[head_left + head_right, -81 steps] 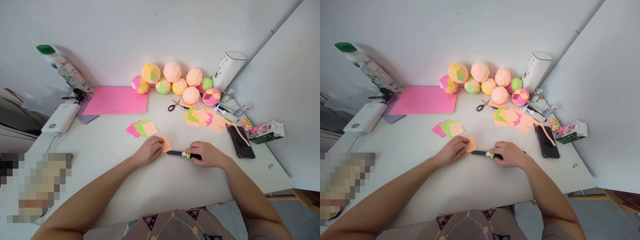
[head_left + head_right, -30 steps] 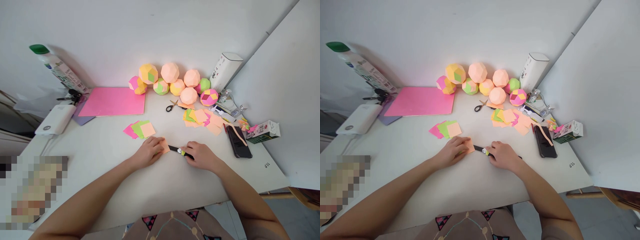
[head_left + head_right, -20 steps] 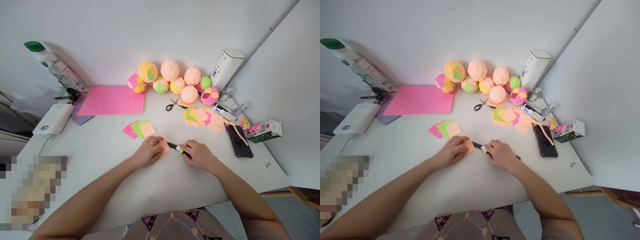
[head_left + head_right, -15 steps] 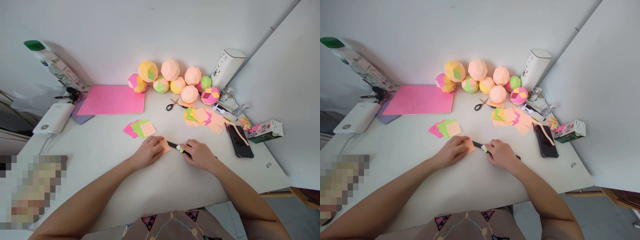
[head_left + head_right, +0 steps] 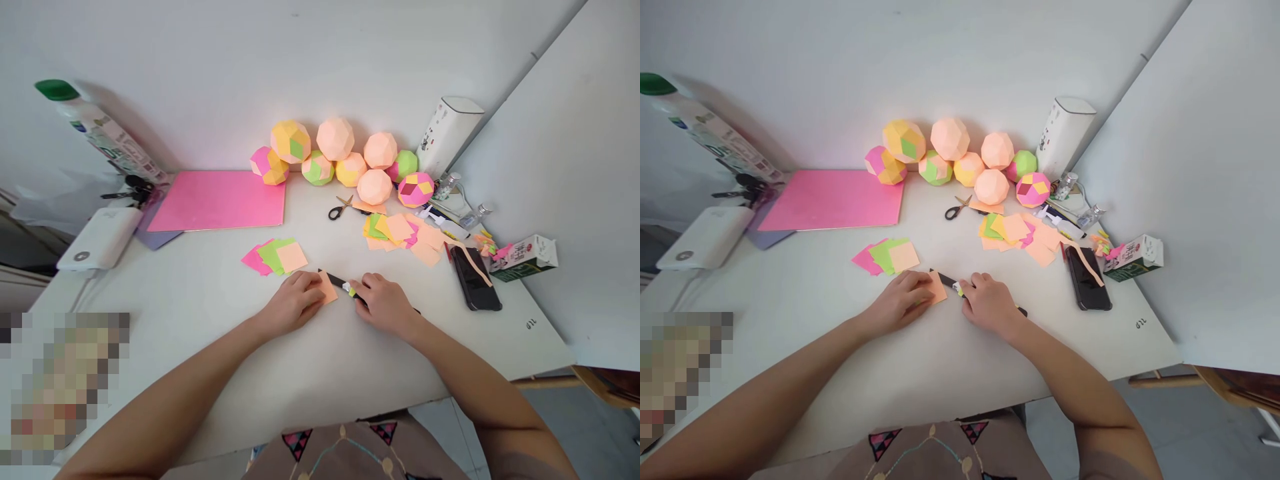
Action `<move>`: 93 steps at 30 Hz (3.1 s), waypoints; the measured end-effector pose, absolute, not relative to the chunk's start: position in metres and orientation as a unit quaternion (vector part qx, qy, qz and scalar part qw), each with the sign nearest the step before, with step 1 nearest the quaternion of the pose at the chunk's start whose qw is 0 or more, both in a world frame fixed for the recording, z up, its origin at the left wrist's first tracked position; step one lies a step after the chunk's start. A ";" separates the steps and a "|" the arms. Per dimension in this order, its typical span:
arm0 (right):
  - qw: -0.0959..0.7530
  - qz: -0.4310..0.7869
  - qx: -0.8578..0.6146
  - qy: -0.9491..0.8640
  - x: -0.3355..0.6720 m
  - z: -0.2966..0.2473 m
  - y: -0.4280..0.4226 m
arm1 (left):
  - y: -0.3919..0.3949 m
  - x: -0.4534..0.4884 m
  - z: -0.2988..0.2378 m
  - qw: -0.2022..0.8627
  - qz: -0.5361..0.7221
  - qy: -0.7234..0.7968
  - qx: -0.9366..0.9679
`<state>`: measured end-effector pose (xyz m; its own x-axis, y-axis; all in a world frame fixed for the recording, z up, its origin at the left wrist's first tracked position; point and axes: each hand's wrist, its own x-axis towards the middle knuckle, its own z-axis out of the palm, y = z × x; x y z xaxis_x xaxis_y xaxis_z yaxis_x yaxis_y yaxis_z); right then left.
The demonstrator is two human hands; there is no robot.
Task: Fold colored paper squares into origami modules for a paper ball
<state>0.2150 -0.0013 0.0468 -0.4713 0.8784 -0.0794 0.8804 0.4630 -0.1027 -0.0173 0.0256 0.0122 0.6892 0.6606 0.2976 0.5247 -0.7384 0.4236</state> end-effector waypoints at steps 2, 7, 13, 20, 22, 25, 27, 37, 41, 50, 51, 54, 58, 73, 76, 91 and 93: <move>0.004 -0.058 0.518 0.853 0.213 0.045 -0.001 | 0.026 -0.017 0.012 0.154 0.225 0.322 0.907; 0.003 -0.061 0.519 0.852 0.209 0.043 0.000 | 0.026 -0.017 0.012 0.151 0.232 0.319 0.906; -0.004 -0.068 0.528 0.846 0.204 0.044 0.002 | 0.026 -0.018 0.010 0.152 0.223 0.321 0.908; -0.009 -0.116 0.485 0.867 0.228 0.051 0.002 | 0.027 -0.019 0.002 0.142 0.256 0.309 0.905; -0.037 -0.132 0.462 0.876 0.237 0.051 0.002 | 0.027 -0.020 0.001 0.142 0.266 0.309 0.902; -0.093 -0.150 0.436 0.883 0.245 0.048 0.003 | 0.025 -0.019 0.001 0.147 0.276 0.306 0.899; -0.124 -0.153 0.424 0.884 0.246 0.046 0.003 | 0.024 -0.018 0.002 0.151 0.290 0.310 0.893; -0.114 -0.138 0.405 0.897 0.253 0.047 0.003 | 0.046 -0.043 0.000 -0.163 0.454 0.469 0.740; -0.095 -0.154 0.395 0.900 0.257 0.055 0.002 | 0.049 -0.043 -0.002 -0.129 0.365 0.484 0.785; -0.082 -0.175 0.383 0.903 0.266 0.069 0.002 | 0.020 -0.017 0.005 0.117 0.253 0.279 0.919; -0.080 -0.180 0.382 0.903 0.267 0.070 0.003 | 0.020 -0.017 0.005 0.132 0.252 0.288 0.914; -0.071 -0.194 0.381 0.901 0.270 0.072 0.003 | 0.025 -0.019 0.005 0.169 0.253 0.307 0.902; -0.064 -0.210 0.377 0.900 0.271 0.071 0.003 | 0.027 -0.021 0.005 0.186 0.251 0.307 0.899; -0.064 -0.210 0.371 0.902 0.267 0.069 0.003 | 0.026 -0.020 0.004 0.193 0.251 0.313 0.895; -0.075 -0.206 0.367 0.904 0.268 0.068 0.003 | 0.026 -0.020 0.007 0.198 0.246 0.314 0.895; -0.072 -0.200 0.362 0.908 0.268 0.069 0.003 | 0.025 -0.019 0.010 0.213 0.263 0.322 0.884; -0.075 -0.198 0.362 0.908 0.268 0.069 0.003 | 0.025 -0.019 0.010 0.212 0.256 0.318 0.888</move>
<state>0.2681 0.0032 0.0690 -0.7263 0.6874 -0.0067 0.6279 0.6594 -0.4133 -0.0195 0.0249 0.0100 0.6665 0.6735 0.3195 0.4570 -0.7078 0.5387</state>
